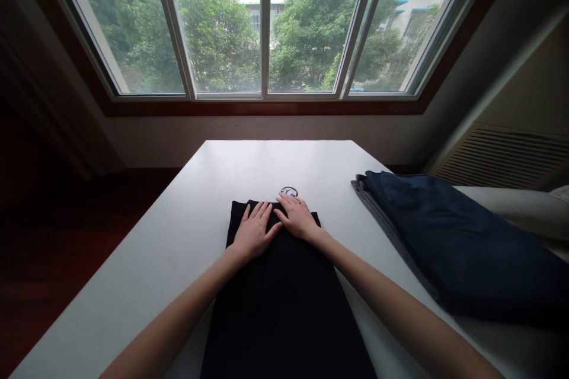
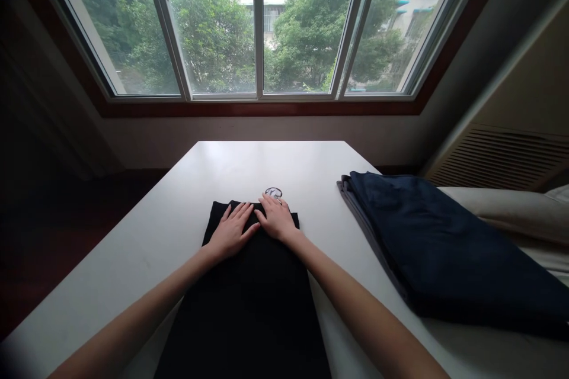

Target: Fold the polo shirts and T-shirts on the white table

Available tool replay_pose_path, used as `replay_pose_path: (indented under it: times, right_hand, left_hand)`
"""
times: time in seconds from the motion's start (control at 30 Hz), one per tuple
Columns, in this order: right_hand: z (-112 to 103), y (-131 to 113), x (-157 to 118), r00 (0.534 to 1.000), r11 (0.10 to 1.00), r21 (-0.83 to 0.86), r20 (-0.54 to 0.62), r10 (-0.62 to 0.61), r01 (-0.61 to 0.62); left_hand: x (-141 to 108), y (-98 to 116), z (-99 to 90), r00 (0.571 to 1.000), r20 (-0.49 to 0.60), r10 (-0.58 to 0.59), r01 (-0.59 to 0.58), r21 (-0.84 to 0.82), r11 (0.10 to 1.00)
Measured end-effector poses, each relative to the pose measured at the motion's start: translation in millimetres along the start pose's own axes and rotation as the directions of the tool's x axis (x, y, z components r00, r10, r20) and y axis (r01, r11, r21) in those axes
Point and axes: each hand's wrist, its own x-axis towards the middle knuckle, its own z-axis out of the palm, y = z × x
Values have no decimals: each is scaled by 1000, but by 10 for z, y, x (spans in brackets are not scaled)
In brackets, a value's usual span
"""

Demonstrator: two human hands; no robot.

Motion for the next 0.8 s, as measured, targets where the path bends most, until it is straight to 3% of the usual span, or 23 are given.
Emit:
replay_pose_path:
  times: [0.13,0.23,0.37,0.47,0.63,0.8]
  right_hand:
    - [-17,100,53,993,994,54,-67,101,-97]
    - [-34,235,-15,958,970,82,-155,240,-229]
    - [-108,441,-303,926,946,150,-208,314,-287]
    - [-195,517,-598,915,936,181,-219,338,-303]
    - [-304,377,-992,876,891,209,-191,442,-404]
    - [-304,108,-1142,882,867,273,-110,459,-417]
  left_hand:
    - [126,-70,23,997,-23,-77,78,12,997]
    - [204,-177,76,980,-73,-183,184,5,983]
    - [196,-431,97,912,-135,-387,386,-35,922]
    - [67,-628,36,877,-155,-456,454,-45,890]
    - [-240,-689,-101,821,-152,-550,541,-98,835]
    - [-419,-487,-172,850,-67,-523,502,-202,841]
